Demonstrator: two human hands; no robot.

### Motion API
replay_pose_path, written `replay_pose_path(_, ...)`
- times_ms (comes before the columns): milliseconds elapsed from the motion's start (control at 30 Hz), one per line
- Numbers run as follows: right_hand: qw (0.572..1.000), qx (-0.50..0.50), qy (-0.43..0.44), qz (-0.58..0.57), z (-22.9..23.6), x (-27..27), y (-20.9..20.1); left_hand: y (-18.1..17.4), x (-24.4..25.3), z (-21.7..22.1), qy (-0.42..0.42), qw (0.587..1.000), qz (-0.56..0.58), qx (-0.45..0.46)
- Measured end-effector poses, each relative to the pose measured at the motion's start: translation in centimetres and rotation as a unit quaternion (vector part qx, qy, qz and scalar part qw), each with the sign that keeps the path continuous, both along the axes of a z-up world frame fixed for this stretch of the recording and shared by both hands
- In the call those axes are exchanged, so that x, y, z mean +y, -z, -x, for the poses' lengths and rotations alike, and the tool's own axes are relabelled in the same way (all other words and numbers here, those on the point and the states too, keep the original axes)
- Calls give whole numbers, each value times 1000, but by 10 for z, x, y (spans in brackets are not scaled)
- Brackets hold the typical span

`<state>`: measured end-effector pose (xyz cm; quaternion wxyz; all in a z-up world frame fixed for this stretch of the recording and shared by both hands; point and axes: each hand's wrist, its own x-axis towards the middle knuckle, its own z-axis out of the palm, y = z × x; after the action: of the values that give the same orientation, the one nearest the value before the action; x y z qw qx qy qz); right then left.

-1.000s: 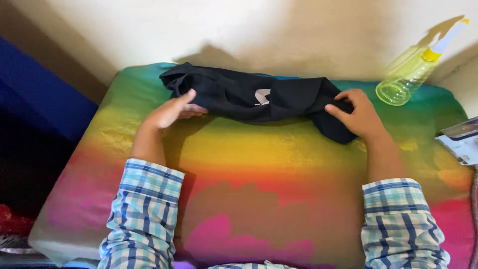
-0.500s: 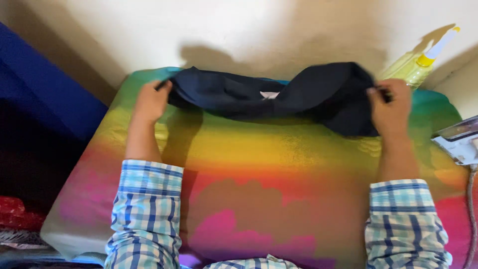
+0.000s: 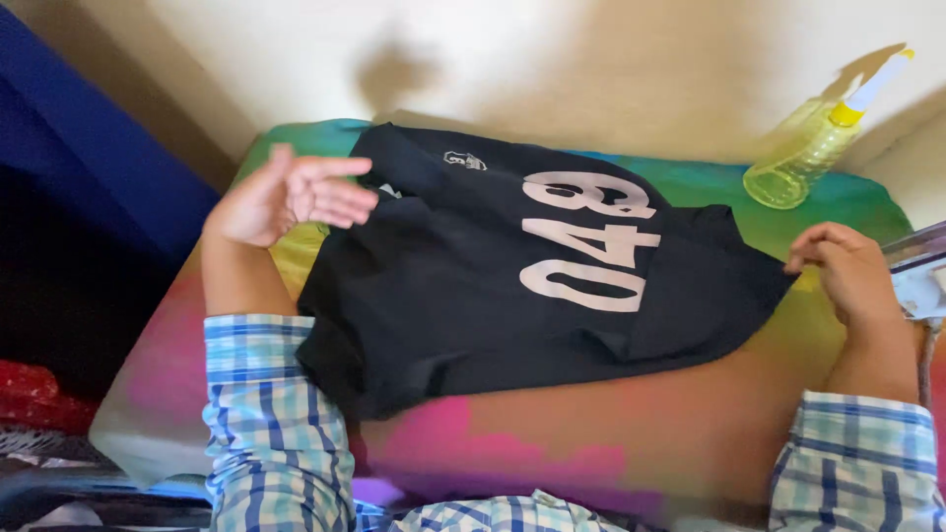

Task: Ironing a dark blue t-shirt on an ironing board using a spray bottle and an iron.

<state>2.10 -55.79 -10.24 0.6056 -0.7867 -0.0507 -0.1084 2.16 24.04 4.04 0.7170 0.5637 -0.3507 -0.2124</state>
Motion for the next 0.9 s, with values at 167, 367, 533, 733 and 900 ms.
replay_pose_path(167,956,-7,107,274,-18,65,-34,100,16,-82,-394,850,-349,-11)
replay_pose_path(367,921,130,30,365,-71,135,-64,80,-38,-59,-444,740,-505,-7)
replay_pose_path(533,857,264,-66,438,-109,184,-69,84,-42,-63,-370,789,-489,3)
replay_pose_path(733,737,146,-114,650,-173,162,-79,102,-37,-77,-288,830,-474,-54)
replay_pose_path(900,792,17,144,593,-155,172,-105,116,-58,-87,-416,853,-266,-172)
